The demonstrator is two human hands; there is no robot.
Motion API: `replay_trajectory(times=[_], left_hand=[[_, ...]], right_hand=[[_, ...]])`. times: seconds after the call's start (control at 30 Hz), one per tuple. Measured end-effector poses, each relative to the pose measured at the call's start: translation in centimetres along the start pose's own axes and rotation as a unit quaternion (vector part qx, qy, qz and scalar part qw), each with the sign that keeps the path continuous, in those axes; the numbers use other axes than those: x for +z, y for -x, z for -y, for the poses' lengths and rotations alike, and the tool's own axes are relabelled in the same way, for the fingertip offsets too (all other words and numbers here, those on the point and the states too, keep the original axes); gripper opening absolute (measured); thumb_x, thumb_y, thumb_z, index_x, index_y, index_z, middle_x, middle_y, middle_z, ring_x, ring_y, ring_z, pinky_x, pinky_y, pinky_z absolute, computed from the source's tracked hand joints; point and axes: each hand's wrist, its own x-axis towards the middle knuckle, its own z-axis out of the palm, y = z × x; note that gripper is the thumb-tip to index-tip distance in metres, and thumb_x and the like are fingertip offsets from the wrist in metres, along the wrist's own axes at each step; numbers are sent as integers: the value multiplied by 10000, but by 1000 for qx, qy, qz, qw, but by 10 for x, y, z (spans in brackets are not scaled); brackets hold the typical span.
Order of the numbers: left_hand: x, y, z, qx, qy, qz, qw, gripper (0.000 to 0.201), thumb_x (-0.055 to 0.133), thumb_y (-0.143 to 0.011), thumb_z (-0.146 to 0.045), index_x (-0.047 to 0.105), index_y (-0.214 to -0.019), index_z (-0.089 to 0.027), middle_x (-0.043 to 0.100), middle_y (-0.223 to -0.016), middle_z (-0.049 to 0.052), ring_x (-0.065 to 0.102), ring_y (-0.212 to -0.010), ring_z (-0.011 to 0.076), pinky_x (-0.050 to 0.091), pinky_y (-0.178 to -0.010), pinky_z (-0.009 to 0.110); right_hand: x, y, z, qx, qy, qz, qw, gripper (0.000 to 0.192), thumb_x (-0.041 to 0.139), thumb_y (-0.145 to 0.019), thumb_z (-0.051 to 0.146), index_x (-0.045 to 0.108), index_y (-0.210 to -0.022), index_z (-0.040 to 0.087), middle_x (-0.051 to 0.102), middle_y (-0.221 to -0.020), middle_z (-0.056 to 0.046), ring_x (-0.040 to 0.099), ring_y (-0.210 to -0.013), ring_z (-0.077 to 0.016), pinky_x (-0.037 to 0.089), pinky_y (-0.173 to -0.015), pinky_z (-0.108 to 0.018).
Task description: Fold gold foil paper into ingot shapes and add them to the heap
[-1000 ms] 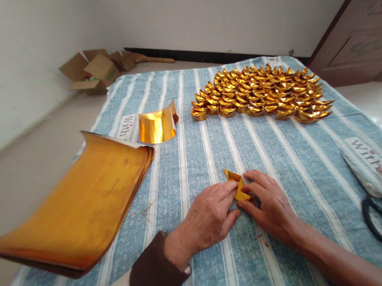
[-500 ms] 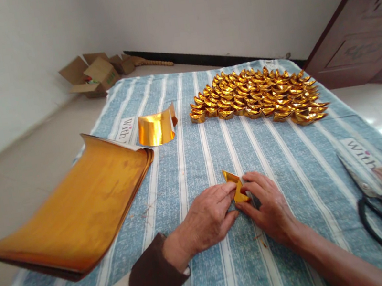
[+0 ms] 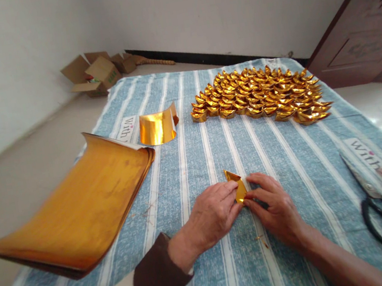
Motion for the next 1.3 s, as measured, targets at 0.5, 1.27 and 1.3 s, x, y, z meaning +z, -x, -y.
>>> replay_trajectory(times=[0.5,1.27,1.3], left_hand=[[4,-3,-3,-16,-2,-35,999,218,471,-997,-247,612,-1092,-110,691,-1082,104,656,-1010,227,574,-853,408],[11,-1,2,-7,-42,-21,999,185,550,-961,-270,672,-958,-131,684,-1027,90,657,-926,209,562,-819,376],[11,-1,2,-8,-41,-22,999,180,556,-957,-271,674,-949,-135,684,-1023,89,656,-926,208,560,-819,373]], right_hand=[[-4,-3,-4,60,-20,20,998,148,564,-845,153,690,-796,210,658,-1147,-107,548,-1189,-288,426,-1008,-529],[1,-10,-9,78,-18,44,996,125,660,-790,213,580,-694,215,632,-1137,-84,572,-1093,-263,419,-967,-468],[1,-10,-10,74,-21,46,996,115,660,-786,206,589,-696,216,632,-1134,-81,573,-1090,-260,420,-968,-466]])
